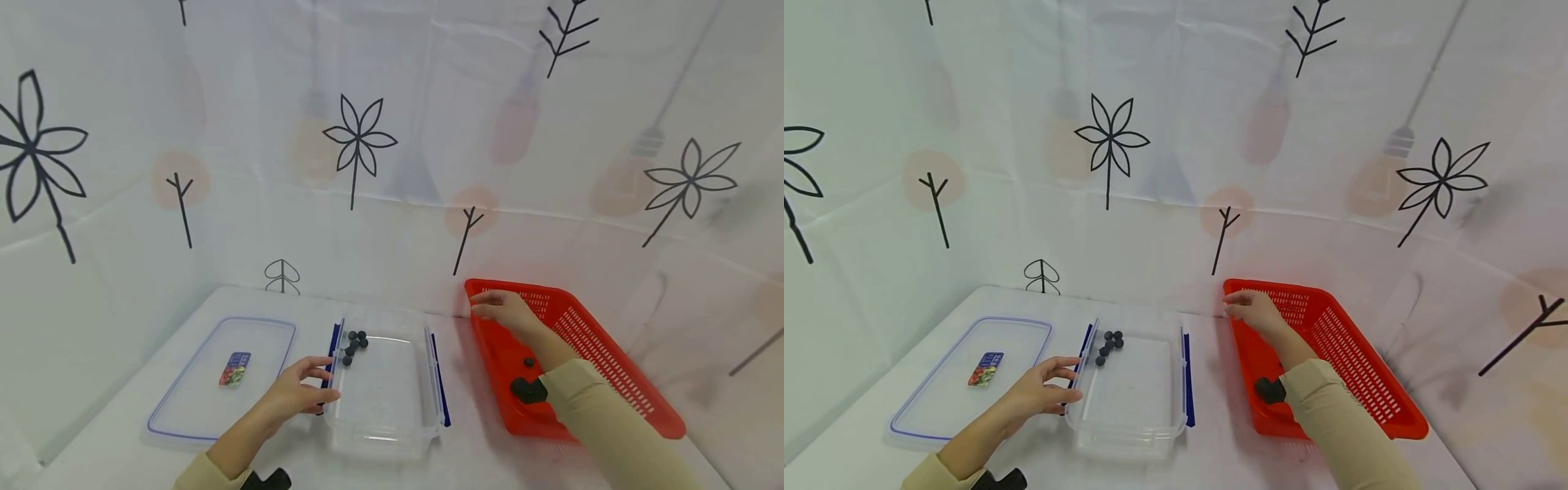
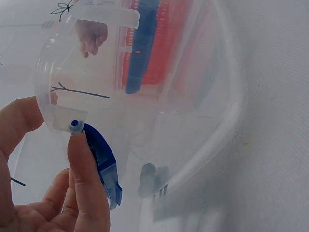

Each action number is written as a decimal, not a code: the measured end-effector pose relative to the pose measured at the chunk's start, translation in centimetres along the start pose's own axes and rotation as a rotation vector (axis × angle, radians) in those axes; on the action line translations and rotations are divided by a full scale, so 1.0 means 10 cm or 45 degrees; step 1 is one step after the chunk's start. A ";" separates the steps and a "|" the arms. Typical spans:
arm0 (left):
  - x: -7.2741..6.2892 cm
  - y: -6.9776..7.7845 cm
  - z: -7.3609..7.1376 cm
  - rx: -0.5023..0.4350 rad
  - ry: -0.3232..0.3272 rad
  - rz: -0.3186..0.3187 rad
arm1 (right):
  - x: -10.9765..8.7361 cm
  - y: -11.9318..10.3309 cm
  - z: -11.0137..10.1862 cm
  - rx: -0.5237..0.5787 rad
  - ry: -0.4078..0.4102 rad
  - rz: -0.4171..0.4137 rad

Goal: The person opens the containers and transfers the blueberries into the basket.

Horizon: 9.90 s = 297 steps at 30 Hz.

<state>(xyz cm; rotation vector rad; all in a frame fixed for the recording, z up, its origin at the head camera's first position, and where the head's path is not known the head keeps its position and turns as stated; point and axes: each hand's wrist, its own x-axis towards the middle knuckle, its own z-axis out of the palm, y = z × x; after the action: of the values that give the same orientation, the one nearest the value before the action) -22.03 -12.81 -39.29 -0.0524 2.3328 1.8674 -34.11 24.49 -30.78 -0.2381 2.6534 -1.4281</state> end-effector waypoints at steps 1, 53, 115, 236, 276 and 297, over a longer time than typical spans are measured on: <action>0.00 0.00 0.00 -0.001 -0.001 0.000 | 0.01 -0.01 0.03 0.000 0.000 0.000; 0.00 -0.04 0.02 -0.007 -0.026 0.024 | 0.35 -0.57 1.33 0.204 -0.205 -0.095; 0.03 -0.02 -0.03 -0.024 -0.052 0.022 | 0.71 -0.26 2.00 -0.294 -0.304 0.045; 0.00 0.02 -0.02 -0.015 -0.007 -0.019 | -0.28 0.67 -0.77 -0.255 0.011 0.020; 0.00 0.03 0.00 -0.001 0.011 -0.029 | 0.14 -0.47 0.77 0.104 -0.187 -0.132; 0.02 0.02 0.00 0.019 0.028 -0.064 | 0.29 -0.67 1.40 0.219 -0.268 -0.097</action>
<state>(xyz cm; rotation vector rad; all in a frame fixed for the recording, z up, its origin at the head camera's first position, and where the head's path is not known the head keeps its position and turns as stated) -22.22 -12.76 -39.09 -0.1292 2.3375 1.8349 -33.93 8.83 -33.00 -0.4500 2.3633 -1.5492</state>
